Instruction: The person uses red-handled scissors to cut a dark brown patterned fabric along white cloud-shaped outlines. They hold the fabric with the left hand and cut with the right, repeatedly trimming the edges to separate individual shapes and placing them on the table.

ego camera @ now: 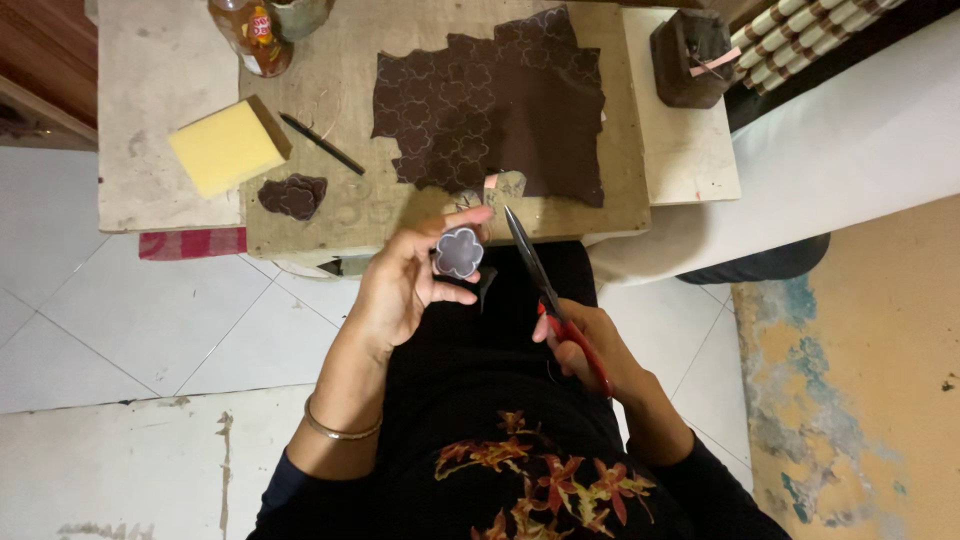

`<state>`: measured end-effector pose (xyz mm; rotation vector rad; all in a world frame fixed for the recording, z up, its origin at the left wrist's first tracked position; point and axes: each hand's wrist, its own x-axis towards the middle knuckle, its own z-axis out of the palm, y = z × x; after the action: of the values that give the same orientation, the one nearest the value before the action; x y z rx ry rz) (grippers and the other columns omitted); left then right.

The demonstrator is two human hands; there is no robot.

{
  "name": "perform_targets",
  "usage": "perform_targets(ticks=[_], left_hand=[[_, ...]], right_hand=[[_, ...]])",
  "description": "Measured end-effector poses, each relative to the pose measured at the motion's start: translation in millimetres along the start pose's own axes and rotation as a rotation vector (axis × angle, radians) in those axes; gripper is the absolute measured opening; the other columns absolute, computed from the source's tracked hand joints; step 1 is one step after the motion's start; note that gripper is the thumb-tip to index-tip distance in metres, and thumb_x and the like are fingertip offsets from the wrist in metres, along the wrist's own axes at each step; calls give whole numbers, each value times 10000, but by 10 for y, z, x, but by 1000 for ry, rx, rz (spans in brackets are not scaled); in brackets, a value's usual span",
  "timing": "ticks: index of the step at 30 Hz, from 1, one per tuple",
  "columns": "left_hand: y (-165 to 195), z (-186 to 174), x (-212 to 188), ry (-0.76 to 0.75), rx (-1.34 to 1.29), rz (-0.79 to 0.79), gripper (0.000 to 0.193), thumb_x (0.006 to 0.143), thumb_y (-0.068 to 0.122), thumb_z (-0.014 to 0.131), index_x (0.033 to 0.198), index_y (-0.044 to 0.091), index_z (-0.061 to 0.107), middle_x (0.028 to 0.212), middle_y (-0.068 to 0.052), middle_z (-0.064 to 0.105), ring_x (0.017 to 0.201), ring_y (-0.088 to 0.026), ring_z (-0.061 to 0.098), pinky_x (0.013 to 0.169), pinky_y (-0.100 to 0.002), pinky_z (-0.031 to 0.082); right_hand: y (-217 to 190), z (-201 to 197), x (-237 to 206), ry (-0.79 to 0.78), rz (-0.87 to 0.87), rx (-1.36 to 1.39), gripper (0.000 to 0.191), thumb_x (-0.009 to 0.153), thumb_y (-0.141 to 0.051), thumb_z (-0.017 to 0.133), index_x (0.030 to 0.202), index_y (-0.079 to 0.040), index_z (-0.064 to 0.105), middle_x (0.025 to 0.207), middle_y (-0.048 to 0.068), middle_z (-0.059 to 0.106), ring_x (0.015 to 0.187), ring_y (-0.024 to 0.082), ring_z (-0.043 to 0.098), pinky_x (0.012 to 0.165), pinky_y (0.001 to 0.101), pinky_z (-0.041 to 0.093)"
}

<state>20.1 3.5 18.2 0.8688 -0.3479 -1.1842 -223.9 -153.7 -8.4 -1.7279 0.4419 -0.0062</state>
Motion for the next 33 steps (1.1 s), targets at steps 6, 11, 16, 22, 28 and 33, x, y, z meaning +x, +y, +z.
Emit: perform_targets(ticks=[6, 11, 16, 22, 28, 33], left_hand=[[-1, 153, -102, -63, 205, -9, 540, 922, 6, 448, 1436, 71, 601, 1036, -111, 668, 834, -143, 668, 755, -330, 682], [-199, 359, -154, -93, 391, 153, 445, 956, -18, 637, 1389, 78, 601, 1012, -39, 703, 785, -91, 677, 716, -269, 631], [-293, 405, -132, -57, 299, 197, 323, 983, 66, 712, 1303, 20, 699, 948, -35, 747, 774, -66, 650, 715, -213, 578], [-138, 577, -203, 74, 452, 453, 242, 1028, 94, 661, 1258, 30, 703, 1139, -56, 764, 1001, -127, 735, 902, -261, 606], [50, 1437, -561, -434, 800, 1091, 210, 969, 105, 718, 1160, 69, 639, 1129, -88, 678, 1051, -210, 681, 949, -310, 587], [207, 1871, -698, -451, 862, 1277, 204, 967, 79, 704, 1160, 53, 643, 1127, -88, 676, 1038, -194, 677, 921, -300, 580]], right_hand=[[57, 52, 36, 58, -156, 124, 588, 932, -624, 687, 1077, -57, 639, 717, -51, 502, 587, 42, 476, 532, 204, 382], [-166, 178, 153, 272, -69, 261, 407, 825, -309, 749, 1099, -32, 630, 702, -13, 567, 548, 66, 521, 480, 230, 399], [-493, 184, 152, 332, -63, 298, 184, 879, -110, 641, 1019, 7, 616, 644, 15, 585, 527, 82, 515, 475, 235, 386], [-426, 125, 201, 395, -51, 487, 95, 898, -23, 572, 977, 27, 588, 588, 13, 515, 476, 109, 470, 445, 256, 363], [-154, 12, 271, 362, -124, 557, 79, 927, -34, 547, 870, -36, 602, 531, 41, 536, 450, 150, 509, 451, 288, 415], [15, 0, 257, 314, -78, 542, 246, 956, -56, 546, 712, -81, 561, 511, 46, 530, 424, 157, 487, 424, 293, 399]])
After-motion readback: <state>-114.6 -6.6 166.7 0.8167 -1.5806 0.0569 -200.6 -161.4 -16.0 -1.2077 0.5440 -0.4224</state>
